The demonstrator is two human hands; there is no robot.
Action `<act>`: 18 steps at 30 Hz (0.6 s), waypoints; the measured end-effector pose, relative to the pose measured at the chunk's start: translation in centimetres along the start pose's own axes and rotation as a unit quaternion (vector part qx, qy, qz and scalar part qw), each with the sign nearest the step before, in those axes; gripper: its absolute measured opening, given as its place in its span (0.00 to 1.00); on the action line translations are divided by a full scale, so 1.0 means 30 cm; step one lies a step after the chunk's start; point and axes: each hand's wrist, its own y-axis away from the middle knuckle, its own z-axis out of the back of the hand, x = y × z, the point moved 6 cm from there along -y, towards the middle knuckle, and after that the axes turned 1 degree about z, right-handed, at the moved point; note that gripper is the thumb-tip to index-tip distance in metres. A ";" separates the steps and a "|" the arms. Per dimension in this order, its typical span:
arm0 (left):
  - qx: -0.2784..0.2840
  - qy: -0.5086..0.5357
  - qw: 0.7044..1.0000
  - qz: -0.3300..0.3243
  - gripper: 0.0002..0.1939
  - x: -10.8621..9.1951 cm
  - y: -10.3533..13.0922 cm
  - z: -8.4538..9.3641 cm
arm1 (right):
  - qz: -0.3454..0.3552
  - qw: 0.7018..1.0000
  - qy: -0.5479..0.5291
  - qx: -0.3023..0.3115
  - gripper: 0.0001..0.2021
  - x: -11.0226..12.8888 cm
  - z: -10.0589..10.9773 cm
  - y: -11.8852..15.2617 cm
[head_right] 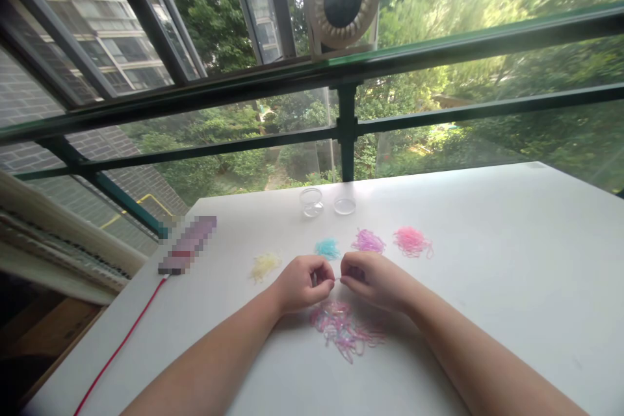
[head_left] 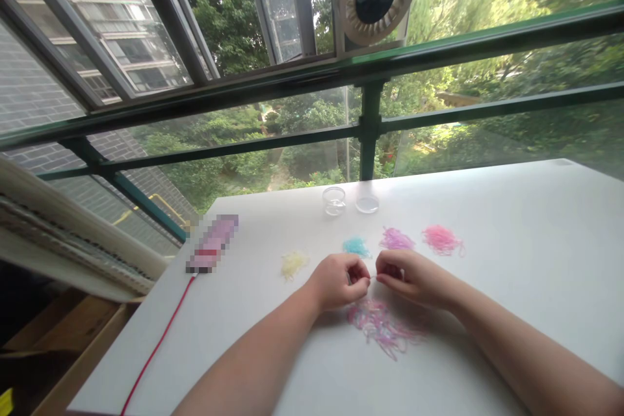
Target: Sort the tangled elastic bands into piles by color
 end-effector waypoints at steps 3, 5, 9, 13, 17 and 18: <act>0.001 -0.003 1.000 0.001 0.06 0.003 -0.001 -0.002 | -0.003 1.000 0.003 0.003 0.03 -0.002 0.000 0.000; 0.002 -0.005 1.000 0.000 0.06 0.003 -0.001 -0.002 | -0.006 1.000 0.004 0.005 0.03 -0.003 -0.001 0.000; -0.001 -0.015 1.000 -0.001 0.06 0.003 -0.002 -0.002 | -0.010 1.000 0.003 0.004 0.03 -0.005 -0.002 0.001; -0.001 -0.027 1.000 0.000 0.06 0.003 -0.002 -0.002 | -0.011 1.000 0.001 0.004 0.02 -0.003 -0.003 0.002; 0.003 -0.037 0.999 0.003 0.05 0.003 -0.002 -0.002 | -0.006 1.000 -0.003 0.003 0.03 0.000 -0.003 0.001; 0.005 -0.038 0.999 0.005 0.05 0.002 -0.002 -0.001 | -0.004 1.000 -0.002 0.004 0.03 0.001 -0.003 0.000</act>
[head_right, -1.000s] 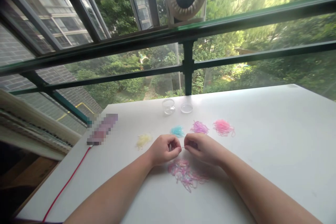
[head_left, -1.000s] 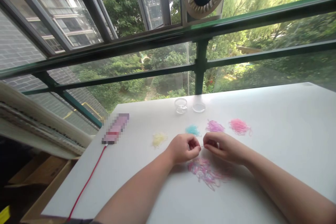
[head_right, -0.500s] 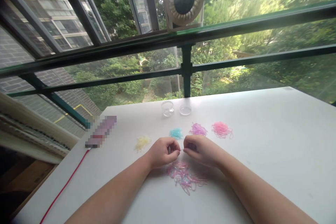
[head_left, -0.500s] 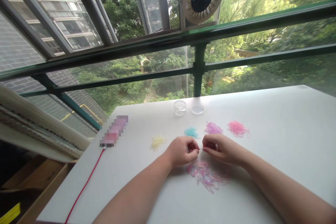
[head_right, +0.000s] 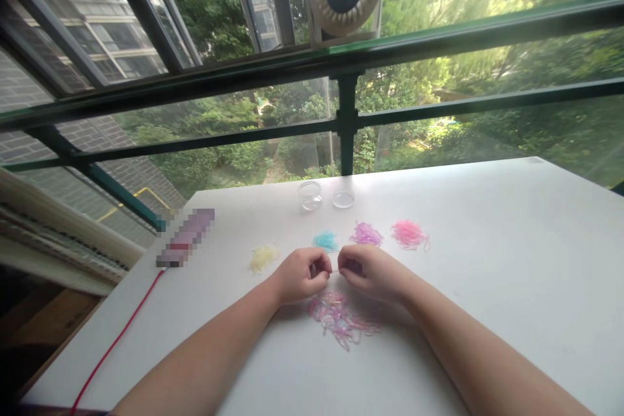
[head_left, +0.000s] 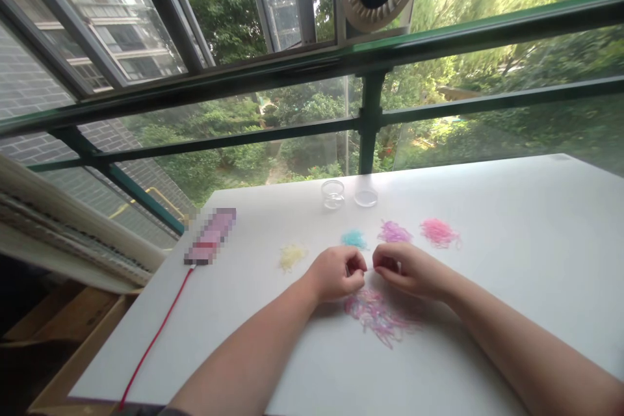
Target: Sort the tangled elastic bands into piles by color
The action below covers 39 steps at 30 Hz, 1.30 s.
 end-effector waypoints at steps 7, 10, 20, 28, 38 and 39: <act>0.005 0.002 1.000 -0.003 0.05 -0.004 0.000 0.001 | 0.015 1.000 0.005 0.005 0.04 0.010 0.000 -0.001; 0.005 0.004 1.000 -0.003 0.04 -0.006 0.000 0.001 | 0.018 1.000 0.008 0.003 0.04 0.016 0.001 -0.002; 0.004 0.008 1.000 -0.008 0.03 -0.003 0.001 -0.001 | 0.018 1.000 0.020 -0.011 0.06 0.021 0.011 -0.003; 0.008 0.000 1.000 0.001 0.03 -0.002 0.002 0.003 | 0.047 0.997 0.047 -0.046 0.05 0.013 0.067 0.000; 0.020 -0.012 1.000 0.002 0.04 -0.017 0.003 0.010 | -0.052 0.976 0.116 -0.174 0.04 -0.131 0.222 0.016; 0.020 -0.012 1.000 0.001 0.04 -0.018 0.003 0.010 | -0.062 0.976 0.120 -0.170 0.04 -0.137 0.221 0.014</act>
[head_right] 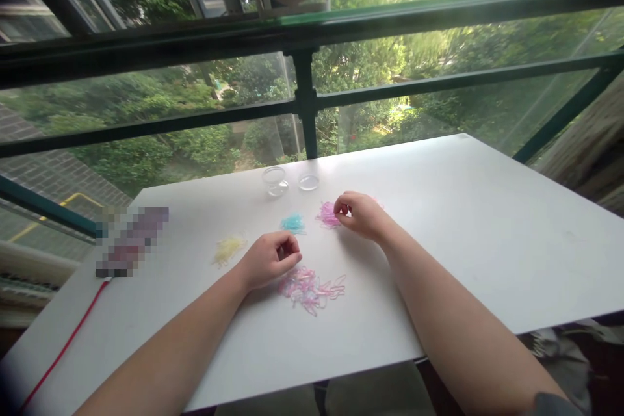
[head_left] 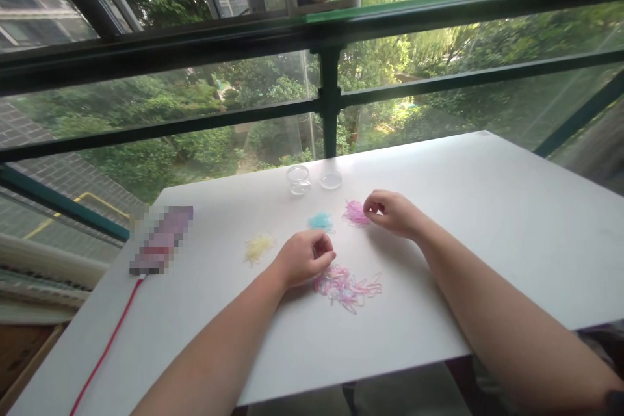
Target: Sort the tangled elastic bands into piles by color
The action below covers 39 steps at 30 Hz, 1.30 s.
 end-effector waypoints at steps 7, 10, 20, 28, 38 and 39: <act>0.007 -0.011 1.000 -0.004 0.04 0.000 0.000 -0.001 | -0.053 0.998 0.039 0.025 0.06 0.004 -0.019 -0.002; 0.013 -0.023 1.000 -0.008 0.04 -0.002 0.000 -0.003 | -0.064 0.996 0.045 0.032 0.06 0.004 -0.021 -0.001; 0.004 -0.037 0.999 -0.019 0.09 0.004 -0.006 0.008 | -0.065 0.998 0.016 -0.006 0.07 -0.007 -0.005 0.005; 0.101 -0.011 0.994 -0.047 0.17 -0.018 0.009 -0.009 | -0.014 0.987 -0.159 0.013 0.08 0.067 -0.015 0.023; 0.087 -0.015 0.996 -0.033 0.09 -0.017 0.003 -0.013 | 0.069 0.950 -0.051 0.301 0.08 0.193 -0.138 0.092; 0.083 -0.013 0.996 -0.033 0.09 -0.016 0.003 -0.014 | 0.074 0.949 -0.049 0.303 0.09 0.196 -0.142 0.094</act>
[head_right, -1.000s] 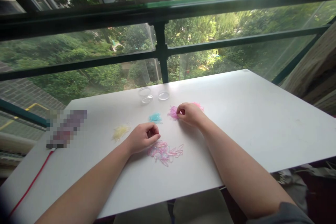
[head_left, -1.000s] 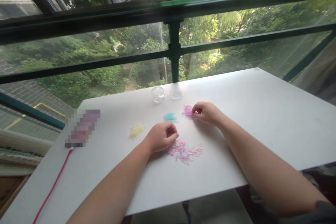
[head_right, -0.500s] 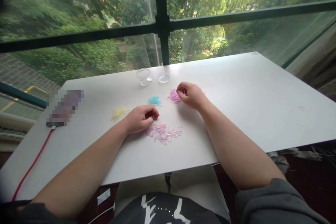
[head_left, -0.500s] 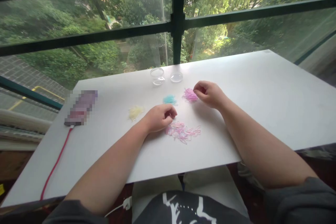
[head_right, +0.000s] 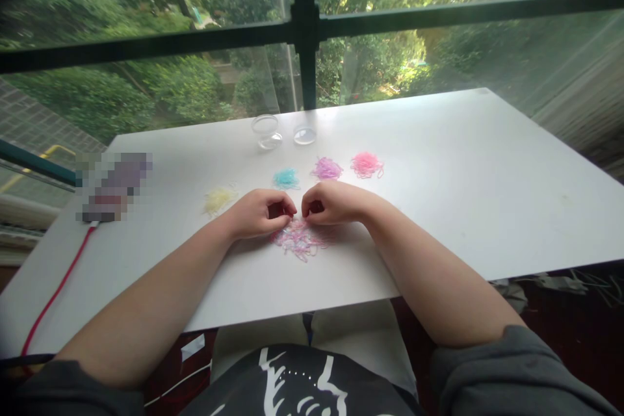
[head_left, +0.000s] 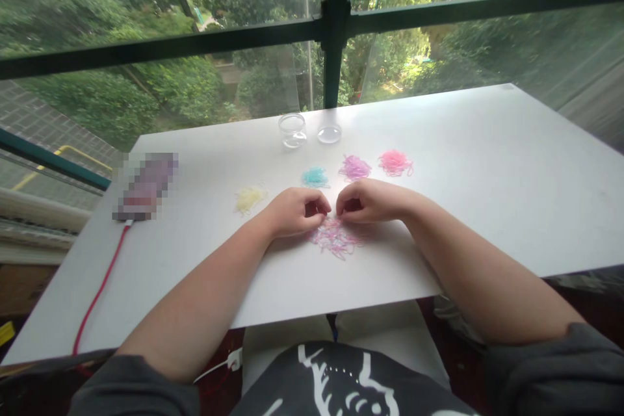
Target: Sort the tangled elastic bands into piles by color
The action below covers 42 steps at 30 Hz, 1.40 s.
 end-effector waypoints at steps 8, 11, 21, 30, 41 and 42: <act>-0.041 -0.007 0.999 0.022 0.09 0.018 -0.004 0.004 | 0.028 1.000 0.013 -0.007 0.10 0.027 -0.023 -0.012; -0.053 -0.017 0.998 0.027 0.08 0.020 -0.003 0.004 | 0.031 0.999 0.015 -0.004 0.10 0.034 -0.032 -0.014; -0.055 -0.034 0.998 0.003 0.07 0.008 -0.001 -0.006 | -0.007 0.996 -0.084 0.008 0.05 -0.006 -0.027 -0.007; -0.029 -0.045 0.999 -0.012 0.10 0.011 0.003 -0.016 | -0.015 0.989 -0.145 -0.021 0.02 -0.031 -0.022 -0.018; -0.026 -0.013 0.999 -0.016 0.11 0.010 -0.001 -0.013 | -0.021 0.979 -0.199 -0.036 0.03 -0.047 -0.028 -0.024; -0.034 -0.014 0.999 -0.015 0.11 0.010 -0.001 -0.012 | -0.021 0.978 -0.204 -0.036 0.02 -0.047 -0.027 -0.025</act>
